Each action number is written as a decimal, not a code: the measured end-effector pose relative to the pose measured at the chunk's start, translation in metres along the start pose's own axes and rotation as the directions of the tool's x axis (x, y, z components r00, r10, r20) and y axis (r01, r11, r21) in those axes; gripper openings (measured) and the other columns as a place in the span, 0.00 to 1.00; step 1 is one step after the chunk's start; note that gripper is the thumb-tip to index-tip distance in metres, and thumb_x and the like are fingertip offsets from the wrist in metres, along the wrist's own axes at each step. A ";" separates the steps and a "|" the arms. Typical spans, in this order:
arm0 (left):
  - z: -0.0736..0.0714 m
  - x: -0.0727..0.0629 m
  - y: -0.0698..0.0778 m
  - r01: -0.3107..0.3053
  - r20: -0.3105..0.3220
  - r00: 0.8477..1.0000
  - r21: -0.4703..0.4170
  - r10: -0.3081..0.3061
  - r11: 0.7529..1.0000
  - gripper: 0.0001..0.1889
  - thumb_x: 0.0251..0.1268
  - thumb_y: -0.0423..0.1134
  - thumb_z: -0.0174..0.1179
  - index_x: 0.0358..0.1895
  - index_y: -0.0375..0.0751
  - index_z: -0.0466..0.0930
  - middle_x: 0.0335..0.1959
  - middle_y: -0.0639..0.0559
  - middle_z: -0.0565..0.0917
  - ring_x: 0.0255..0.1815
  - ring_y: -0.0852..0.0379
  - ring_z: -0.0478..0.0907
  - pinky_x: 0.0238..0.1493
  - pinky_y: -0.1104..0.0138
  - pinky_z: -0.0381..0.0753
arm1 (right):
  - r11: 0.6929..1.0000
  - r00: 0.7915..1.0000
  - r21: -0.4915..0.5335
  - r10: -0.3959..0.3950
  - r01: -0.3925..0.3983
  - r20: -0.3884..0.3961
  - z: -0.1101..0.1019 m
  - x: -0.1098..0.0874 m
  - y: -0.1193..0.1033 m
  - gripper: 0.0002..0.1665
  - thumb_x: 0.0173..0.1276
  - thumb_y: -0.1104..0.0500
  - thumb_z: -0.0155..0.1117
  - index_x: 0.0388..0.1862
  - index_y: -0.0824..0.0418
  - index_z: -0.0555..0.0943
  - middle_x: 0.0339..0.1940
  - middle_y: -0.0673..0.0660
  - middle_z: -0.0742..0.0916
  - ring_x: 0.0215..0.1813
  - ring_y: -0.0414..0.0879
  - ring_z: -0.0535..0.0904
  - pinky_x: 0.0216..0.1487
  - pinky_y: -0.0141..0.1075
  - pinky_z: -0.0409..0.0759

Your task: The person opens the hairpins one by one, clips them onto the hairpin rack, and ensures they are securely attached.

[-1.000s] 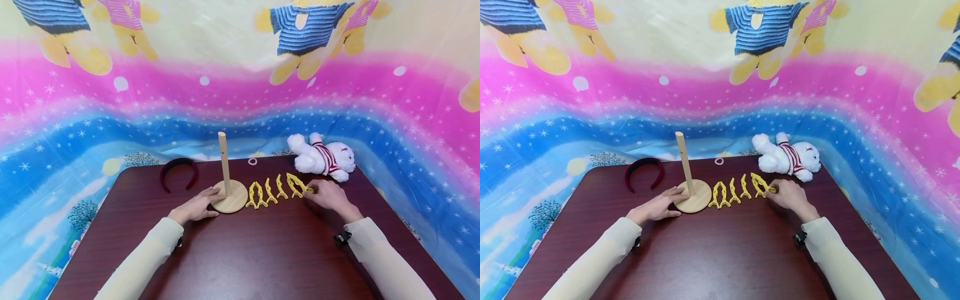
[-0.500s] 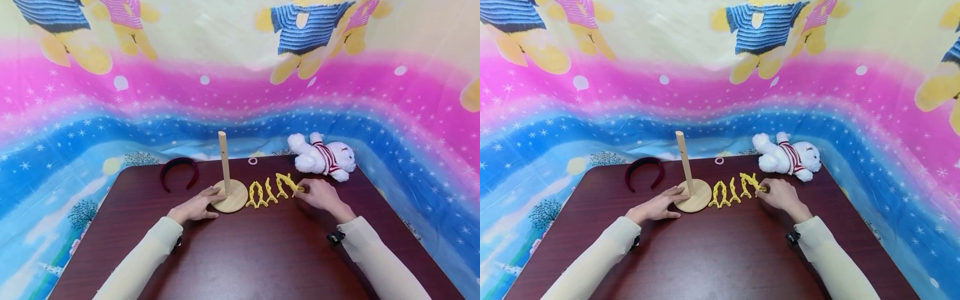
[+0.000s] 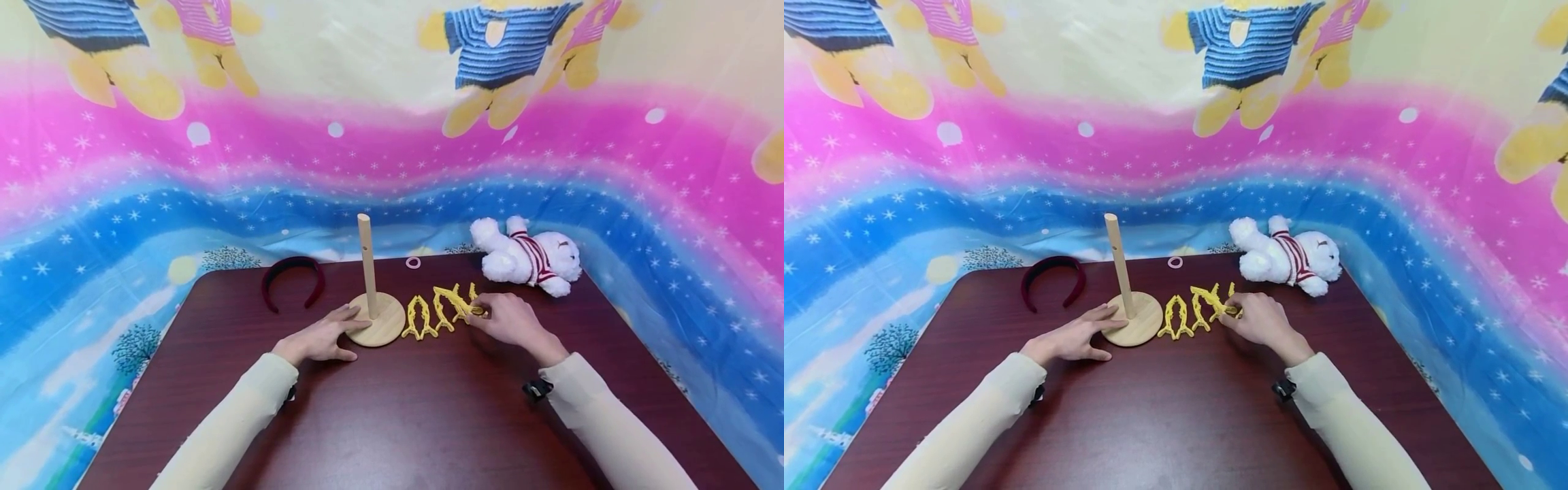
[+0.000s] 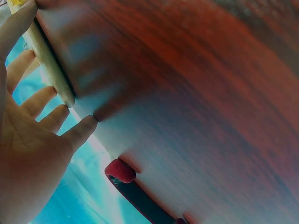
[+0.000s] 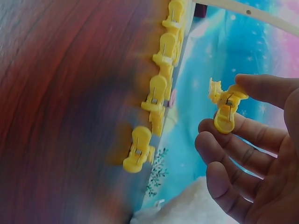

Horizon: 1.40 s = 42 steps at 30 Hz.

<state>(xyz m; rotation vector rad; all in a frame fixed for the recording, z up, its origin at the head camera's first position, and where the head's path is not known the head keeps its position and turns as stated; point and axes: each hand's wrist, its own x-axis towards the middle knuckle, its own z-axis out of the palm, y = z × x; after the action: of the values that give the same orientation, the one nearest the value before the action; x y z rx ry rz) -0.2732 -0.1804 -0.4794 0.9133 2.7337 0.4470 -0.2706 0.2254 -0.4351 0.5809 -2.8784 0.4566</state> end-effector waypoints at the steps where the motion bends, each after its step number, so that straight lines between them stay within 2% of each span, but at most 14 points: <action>1: 0.000 0.000 0.000 -0.002 0.000 1.000 -0.001 0.002 1.000 0.39 0.59 0.52 0.71 0.74 0.58 0.67 0.82 0.43 0.53 0.83 0.39 0.45 0.77 0.46 0.59 | 1.000 1.000 -0.001 -0.009 0.009 0.001 0.001 0.000 -0.001 0.17 0.62 0.43 0.71 0.41 0.53 0.87 0.36 0.52 0.90 0.38 0.50 0.85 0.33 0.46 0.80; 6: -0.001 -0.002 0.001 -0.013 -0.002 1.000 -0.012 0.013 1.000 0.39 0.58 0.51 0.72 0.74 0.56 0.68 0.82 0.42 0.53 0.83 0.37 0.45 0.76 0.45 0.59 | 1.000 1.000 0.010 -0.020 0.020 0.009 0.005 0.001 -0.010 0.18 0.62 0.43 0.71 0.44 0.52 0.88 0.38 0.51 0.91 0.40 0.50 0.86 0.36 0.47 0.81; 13: -0.001 -0.001 0.001 -0.022 -0.013 1.000 -0.015 0.021 1.000 0.39 0.57 0.51 0.72 0.74 0.55 0.69 0.81 0.41 0.55 0.82 0.37 0.47 0.75 0.44 0.60 | 0.998 0.999 0.031 -0.047 0.046 0.011 0.009 0.004 -0.024 0.17 0.63 0.45 0.70 0.45 0.53 0.87 0.35 0.50 0.90 0.35 0.44 0.83 0.33 0.42 0.80; 18: -0.001 -0.001 0.001 -0.022 -0.016 1.000 -0.016 0.022 1.000 0.39 0.57 0.51 0.73 0.74 0.55 0.69 0.81 0.40 0.55 0.82 0.36 0.47 0.75 0.43 0.61 | 0.996 0.997 0.032 -0.079 0.079 0.007 0.012 0.007 -0.031 0.16 0.63 0.46 0.71 0.44 0.54 0.88 0.35 0.51 0.90 0.36 0.47 0.85 0.33 0.43 0.80; 22: -0.002 -0.002 0.002 -0.022 -0.010 1.000 -0.014 0.022 1.000 0.39 0.57 0.51 0.72 0.74 0.55 0.69 0.81 0.40 0.55 0.82 0.36 0.47 0.76 0.44 0.60 | 0.994 0.995 0.038 -0.102 0.102 0.000 0.013 0.010 -0.037 0.16 0.63 0.47 0.71 0.44 0.55 0.88 0.33 0.49 0.90 0.35 0.44 0.84 0.33 0.41 0.80; 28: -0.003 -0.001 0.004 -0.027 -0.006 1.000 -0.019 0.027 0.999 0.39 0.57 0.50 0.72 0.74 0.54 0.69 0.81 0.39 0.55 0.82 0.36 0.47 0.76 0.45 0.60 | 0.988 0.989 0.047 -0.149 0.149 -0.001 0.015 0.016 -0.046 0.17 0.65 0.47 0.69 0.46 0.57 0.88 0.36 0.53 0.91 0.36 0.45 0.86 0.35 0.42 0.82; 36: -0.002 -0.001 0.004 -0.022 -0.004 1.000 -0.018 0.022 1.000 0.39 0.57 0.50 0.72 0.74 0.54 0.69 0.81 0.39 0.54 0.82 0.36 0.46 0.76 0.45 0.60 | 0.980 0.980 0.010 -0.196 0.197 -0.019 0.019 0.024 -0.056 0.15 0.64 0.49 0.70 0.44 0.56 0.89 0.35 0.50 0.90 0.32 0.42 0.82 0.31 0.39 0.79; 42: -0.002 0.000 0.003 -0.022 -0.004 1.000 -0.016 0.022 1.000 0.39 0.57 0.50 0.72 0.74 0.54 0.69 0.81 0.40 0.54 0.82 0.37 0.46 0.76 0.45 0.60 | 0.973 0.973 0.005 -0.230 0.230 -0.021 0.022 0.028 -0.062 0.14 0.64 0.50 0.71 0.45 0.54 0.89 0.36 0.49 0.91 0.31 0.41 0.81 0.32 0.38 0.77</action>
<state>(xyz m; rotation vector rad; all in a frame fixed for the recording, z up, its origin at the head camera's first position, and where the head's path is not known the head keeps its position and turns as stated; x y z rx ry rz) -0.2717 -0.1787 -0.4764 0.9407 2.7222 0.4744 -0.2737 0.1535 -0.4333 0.8928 -2.7447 0.4344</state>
